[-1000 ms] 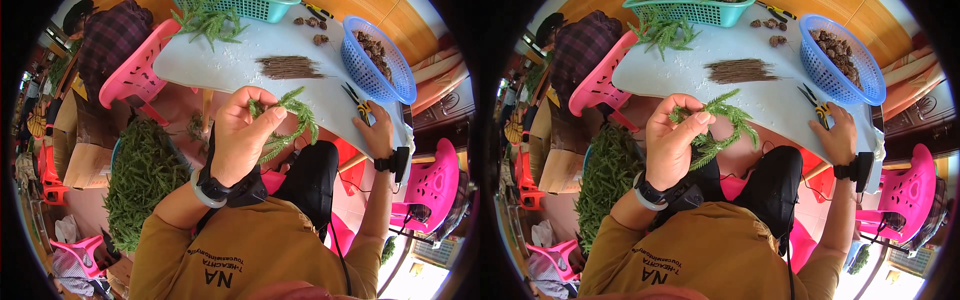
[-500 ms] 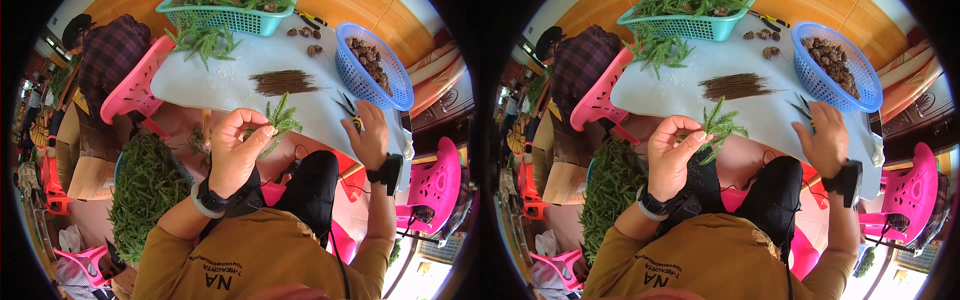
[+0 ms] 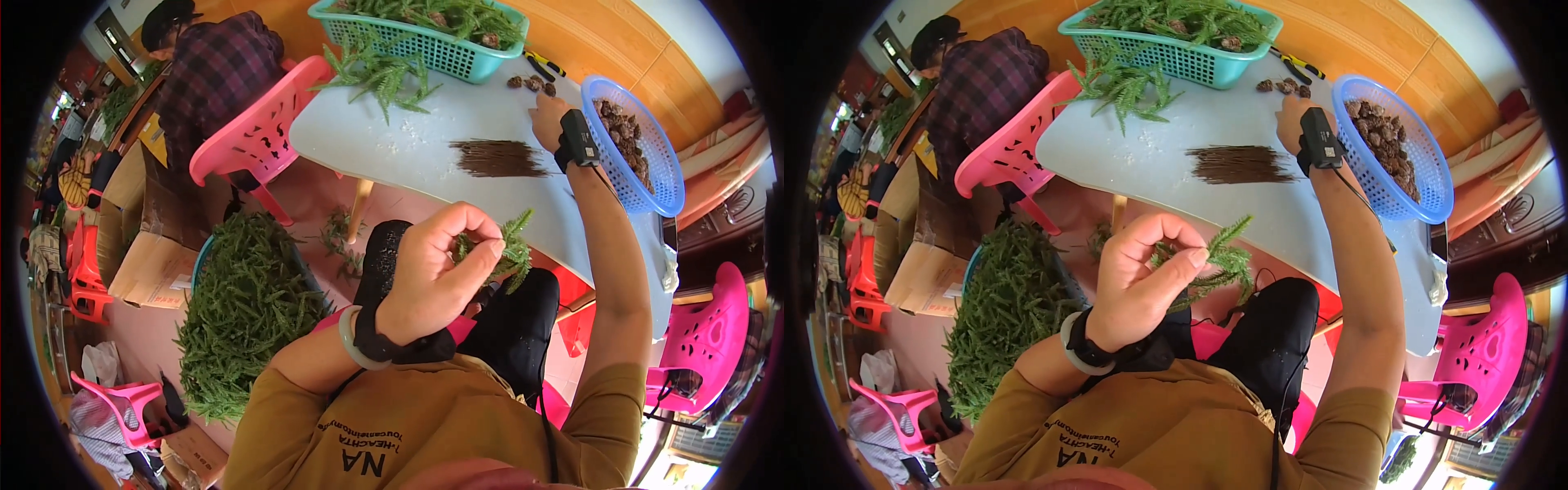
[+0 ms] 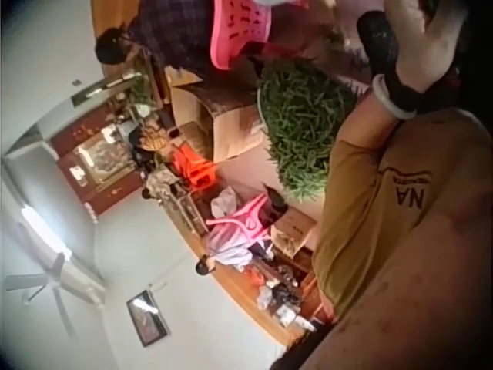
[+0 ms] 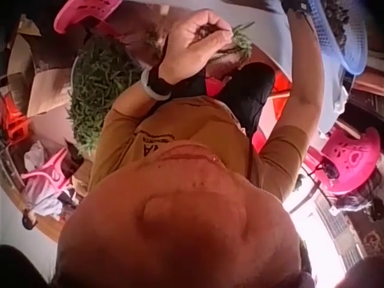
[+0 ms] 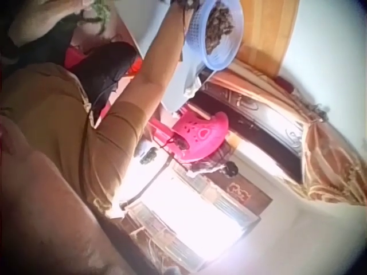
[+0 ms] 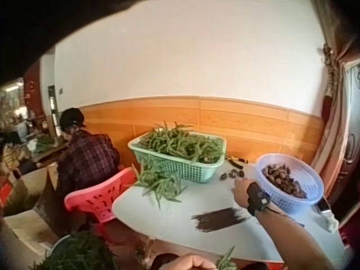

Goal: The person uses pliers to wire a pinecone to a pine branch, then bends another branch into a circle and secures the ends with wire. Finally, they pick up more branches from a basket to continue the process.

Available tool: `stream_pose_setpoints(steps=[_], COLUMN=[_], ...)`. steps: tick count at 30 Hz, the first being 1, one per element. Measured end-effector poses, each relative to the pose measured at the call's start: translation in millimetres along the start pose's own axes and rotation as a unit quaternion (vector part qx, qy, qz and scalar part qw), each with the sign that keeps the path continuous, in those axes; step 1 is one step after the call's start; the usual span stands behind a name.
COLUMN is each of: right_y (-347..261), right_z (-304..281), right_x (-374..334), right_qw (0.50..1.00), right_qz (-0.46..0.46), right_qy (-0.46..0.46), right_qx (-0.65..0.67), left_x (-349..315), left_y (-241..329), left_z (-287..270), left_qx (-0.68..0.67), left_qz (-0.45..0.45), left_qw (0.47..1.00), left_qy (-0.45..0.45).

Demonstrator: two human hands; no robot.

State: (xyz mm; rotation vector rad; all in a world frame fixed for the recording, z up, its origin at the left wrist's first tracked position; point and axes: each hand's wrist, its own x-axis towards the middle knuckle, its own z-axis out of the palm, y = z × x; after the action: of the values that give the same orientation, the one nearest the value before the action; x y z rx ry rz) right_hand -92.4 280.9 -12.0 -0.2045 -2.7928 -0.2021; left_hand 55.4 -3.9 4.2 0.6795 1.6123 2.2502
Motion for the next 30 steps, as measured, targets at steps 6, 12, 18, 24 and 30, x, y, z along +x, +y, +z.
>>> stream_pose_setpoints(steps=[6,12,18,24,30], right_y=[10,23,12,-20,-37], right_z=[23,35,-26,-93,-135], right_x=[9,11,-26,-102,-169], right_qw=[0.999,0.995,0.779,0.627,0.596], right_qz=[0.002,-0.021,0.09,0.062,0.051], right_qy=[0.044,0.074,-0.042,-0.058,-0.012], right_qx=[0.003,0.056,0.619,0.774,0.802], left_x=[-1,1,4,4,-7], left_y=[3,3,10,10,23], left_z=[-3,-5,-4,-7,3], left_qx=[0.016,-0.013,-0.127,-0.258,-0.293], left_qz=[0.005,0.032,-0.017,0.016,-0.003], left_qw=[1.0,0.999,0.99,0.966,0.956], left_qy=[-0.009,0.024,0.053,0.011,-0.018])
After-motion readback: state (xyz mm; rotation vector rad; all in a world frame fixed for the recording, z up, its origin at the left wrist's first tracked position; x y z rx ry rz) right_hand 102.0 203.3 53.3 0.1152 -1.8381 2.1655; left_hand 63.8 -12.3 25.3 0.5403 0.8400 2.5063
